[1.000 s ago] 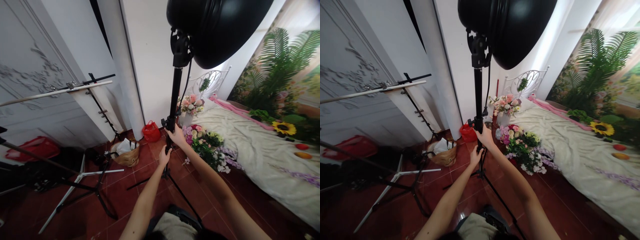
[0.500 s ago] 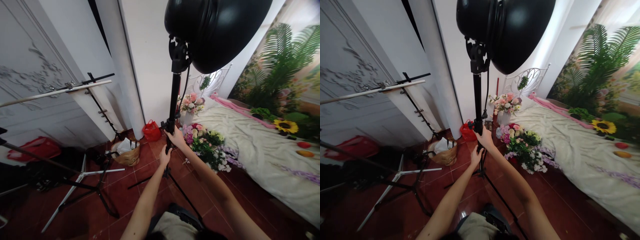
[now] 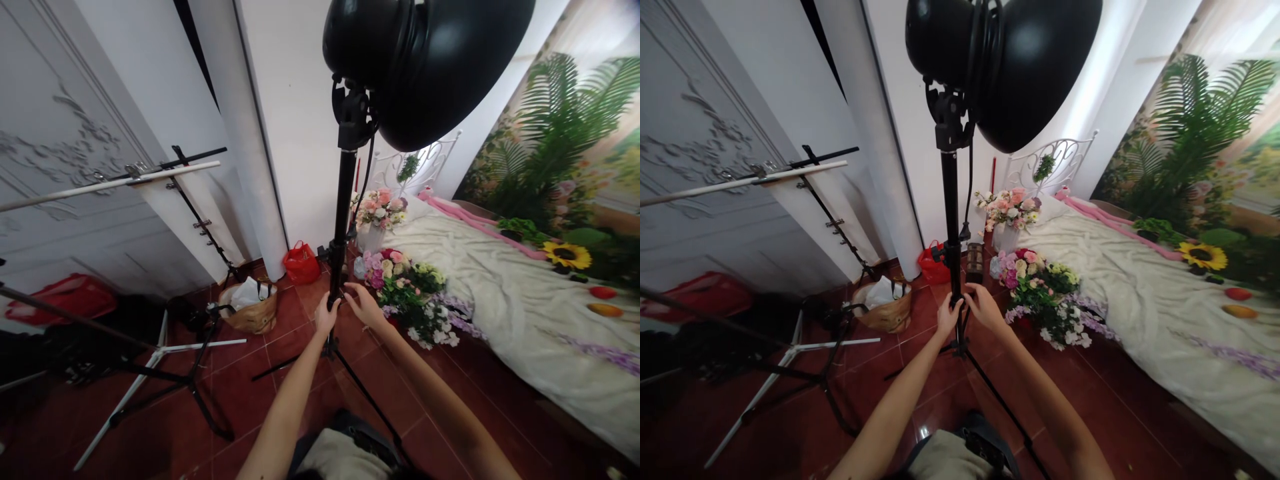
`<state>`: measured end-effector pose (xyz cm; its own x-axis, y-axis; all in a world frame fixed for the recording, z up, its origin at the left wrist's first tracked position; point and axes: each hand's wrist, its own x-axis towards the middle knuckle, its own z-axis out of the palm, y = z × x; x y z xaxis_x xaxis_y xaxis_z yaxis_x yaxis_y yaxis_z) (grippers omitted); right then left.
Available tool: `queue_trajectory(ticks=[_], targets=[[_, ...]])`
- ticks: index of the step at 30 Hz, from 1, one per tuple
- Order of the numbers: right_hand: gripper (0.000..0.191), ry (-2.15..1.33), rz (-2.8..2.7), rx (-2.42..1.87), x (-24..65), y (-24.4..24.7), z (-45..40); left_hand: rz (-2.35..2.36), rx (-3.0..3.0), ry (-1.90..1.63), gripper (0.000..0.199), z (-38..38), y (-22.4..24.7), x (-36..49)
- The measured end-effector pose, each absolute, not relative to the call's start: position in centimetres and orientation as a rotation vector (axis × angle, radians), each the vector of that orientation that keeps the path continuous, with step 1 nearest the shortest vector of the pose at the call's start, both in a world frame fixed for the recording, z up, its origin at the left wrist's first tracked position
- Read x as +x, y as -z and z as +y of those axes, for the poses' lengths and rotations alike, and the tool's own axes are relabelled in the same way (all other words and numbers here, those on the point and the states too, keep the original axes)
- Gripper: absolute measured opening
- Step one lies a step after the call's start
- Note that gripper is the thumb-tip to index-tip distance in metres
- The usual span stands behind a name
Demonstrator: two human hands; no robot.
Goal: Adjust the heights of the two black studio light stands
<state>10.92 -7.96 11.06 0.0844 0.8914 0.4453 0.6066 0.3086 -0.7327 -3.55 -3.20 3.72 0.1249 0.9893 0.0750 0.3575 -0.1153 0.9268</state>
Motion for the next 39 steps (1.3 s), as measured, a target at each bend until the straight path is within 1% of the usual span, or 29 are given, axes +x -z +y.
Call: queue_trajectory(ticks=[4,8,20,27,36,39], targets=[[0.041,-0.366,-1.66,-1.431,11.0,-6.4,-9.5,1.305,1.651,-1.02,0.042,-3.2,-4.0,-3.6],[0.046,-0.386,-1.664,-1.447,10.9,-4.5,-8.6,1.269,1.696,-1.02,0.041,-3.1,-4.1,-3.6],[0.051,-0.322,-1.792,-1.457,11.4,-3.4,-6.6,1.302,1.687,-1.028,0.042,-3.2,-4.1,-3.4],[0.044,-0.353,-1.748,-1.494,11.3,-3.4,-5.1,1.287,1.745,-1.046,0.041,-3.2,-3.9,-3.4],[0.045,-0.652,-1.227,-1.441,11.3,-2.3,-3.3,1.311,1.742,-1.03,0.044,-3.3,-3.9,-3.4],[0.047,-0.678,-1.099,-1.396,10.9,-2.1,-3.4,1.316,1.763,-1.029,0.045,-3.3,-3.8,-3.5]])
